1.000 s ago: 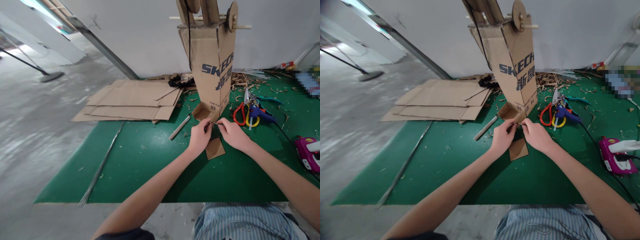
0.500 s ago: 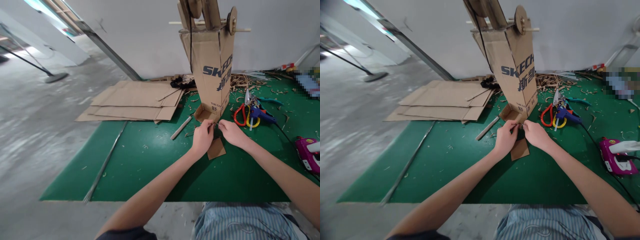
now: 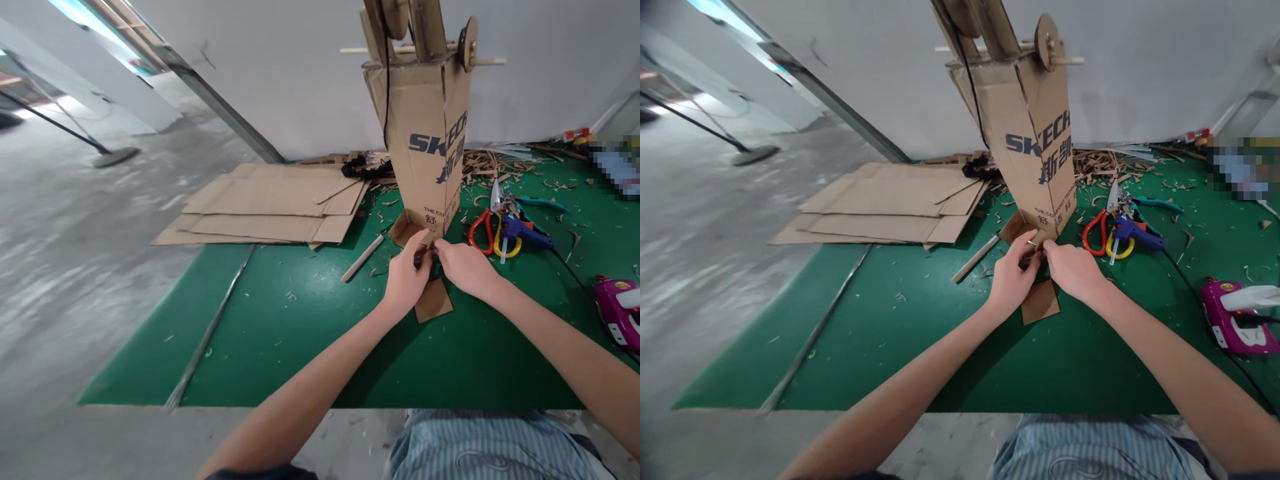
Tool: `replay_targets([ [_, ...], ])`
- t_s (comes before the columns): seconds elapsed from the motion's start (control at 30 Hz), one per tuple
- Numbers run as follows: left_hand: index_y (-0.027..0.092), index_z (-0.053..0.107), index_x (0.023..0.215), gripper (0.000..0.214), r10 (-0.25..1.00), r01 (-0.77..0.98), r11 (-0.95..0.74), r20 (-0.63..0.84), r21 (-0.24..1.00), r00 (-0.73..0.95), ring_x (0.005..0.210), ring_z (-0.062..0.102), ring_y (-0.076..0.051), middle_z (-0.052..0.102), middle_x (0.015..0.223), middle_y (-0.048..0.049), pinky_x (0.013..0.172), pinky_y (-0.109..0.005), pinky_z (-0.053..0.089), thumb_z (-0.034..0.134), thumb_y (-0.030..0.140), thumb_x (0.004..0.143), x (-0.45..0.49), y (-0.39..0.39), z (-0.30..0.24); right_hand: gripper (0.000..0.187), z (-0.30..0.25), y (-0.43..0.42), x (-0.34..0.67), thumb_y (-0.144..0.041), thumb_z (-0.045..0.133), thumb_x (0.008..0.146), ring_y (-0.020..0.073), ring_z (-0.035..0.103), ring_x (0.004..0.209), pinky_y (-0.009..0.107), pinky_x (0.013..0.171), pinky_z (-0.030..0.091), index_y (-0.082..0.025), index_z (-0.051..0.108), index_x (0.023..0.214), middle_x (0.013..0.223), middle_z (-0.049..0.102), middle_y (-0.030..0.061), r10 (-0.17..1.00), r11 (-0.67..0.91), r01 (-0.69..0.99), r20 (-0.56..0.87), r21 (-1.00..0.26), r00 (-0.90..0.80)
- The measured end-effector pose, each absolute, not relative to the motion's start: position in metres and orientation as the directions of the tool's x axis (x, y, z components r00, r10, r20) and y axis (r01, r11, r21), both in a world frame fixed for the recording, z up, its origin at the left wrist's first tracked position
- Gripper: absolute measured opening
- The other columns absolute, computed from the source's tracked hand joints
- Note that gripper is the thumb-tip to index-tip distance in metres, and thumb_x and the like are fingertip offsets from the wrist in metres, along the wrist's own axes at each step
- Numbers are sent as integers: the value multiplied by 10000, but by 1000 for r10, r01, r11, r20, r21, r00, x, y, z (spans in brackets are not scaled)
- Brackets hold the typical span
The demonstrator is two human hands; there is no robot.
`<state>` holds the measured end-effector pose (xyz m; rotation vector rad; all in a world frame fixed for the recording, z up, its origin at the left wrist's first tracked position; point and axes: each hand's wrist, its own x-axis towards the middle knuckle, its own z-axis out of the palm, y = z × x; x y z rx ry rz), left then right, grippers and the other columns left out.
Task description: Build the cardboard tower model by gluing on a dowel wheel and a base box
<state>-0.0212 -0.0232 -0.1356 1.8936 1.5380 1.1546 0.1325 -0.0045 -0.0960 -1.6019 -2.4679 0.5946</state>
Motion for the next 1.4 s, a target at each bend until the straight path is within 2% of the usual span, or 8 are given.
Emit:
replay_targets([
  [0.2, 243, 454, 1482, 564, 925, 601, -342, 373, 722, 79, 921, 699, -175, 699, 1049, -77, 814, -329, 625, 556, 167, 932, -27, -24, -138, 336, -92, -15, 133, -178, 350, 998, 291, 734, 840, 347, 665, 470, -193, 581, 1241, 1036, 750, 138, 897, 425, 893, -68, -146, -438],
  [0.47, 252, 549, 1403, 497, 772, 741, -571, 539, 353, 338, 1279, 551, -266, 490, 1385, -151, 1044, -481, 536, 514, 98, 932, -33, -16, -144, 327, -105, 1, 137, -225, 371, 1023, 224, 699, 880, 302, 738, 459, -155, 687, 981, 990, 757, 136, 913, 255, 679, -59, -689, -403],
  [0.7, 166, 576, 1364, 399, 741, 709, -635, 499, 307, 449, 1224, 606, -253, 663, 1295, -145, 1039, -464, 547, 454, 134, 985, -27, -15, -137, 351, -98, 5, 152, -276, 378, 1018, 187, 645, 716, 289, 633, 448, -157, 705, 970, 778, 718, 74, 892, 104, 590, -188, -801, -412],
  [0.8, 189, 591, 1346, 384, 745, 710, -630, 505, 315, 437, 1239, 607, -251, 667, 1316, -125, 1041, -473, 548, 473, 142, 983, -27, -15, -138, 327, -99, -1, 159, -251, 390, 1023, 201, 678, 850, 295, 708, 460, -178, 707, 1057, 966, 747, 98, 872, 340, 671, -46, -659, -487],
  [1.0, 193, 575, 1358, 417, 759, 702, -625, 474, 340, 446, 1224, 628, -232, 671, 1326, -111, 1038, -440, 554, 492, 112, 958, -27, -17, -136, 452, -105, -21, 162, -96, 349, 972, 237, 681, 806, 302, 584, 398, -127, 578, 1360, 985, 715, 157, 846, 532, 843, 7, -74, -533],
  [1.23, 173, 580, 1342, 375, 737, 700, -647, 483, 302, 473, 1157, 675, -233, 697, 1281, -127, 983, -414, 581, 460, 159, 987, -26, -19, -135, 351, -101, -18, 165, -297, 376, 1021, 161, 593, 654, 268, 603, 385, -168, 699, 971, 727, 652, 38, 917, 168, 673, -136, -720, -374],
  [1.33, 187, 575, 1345, 370, 735, 699, -651, 478, 296, 482, 1144, 683, -229, 704, 1267, -121, 970, -408, 585, 446, 180, 999, -27, -20, -135, 380, -97, -16, 170, -349, 365, 1016, 137, 468, 489, 264, 517, 314, -178, 701, 965, 569, 534, -13, 902, 5, 623, -266, -783, -341],
  [1.4, 192, 568, 1351, 371, 733, 698, -654, 472, 292, 490, 1136, 686, -230, 704, 1266, -119, 956, -409, 590, 440, 188, 1002, -27, -20, -135, 354, -94, -19, 172, -324, 381, 1010, 147, 523, 533, 268, 538, 321, -182, 698, 943, 625, 596, 15, 905, 126, 685, -199, -718, -375],
])
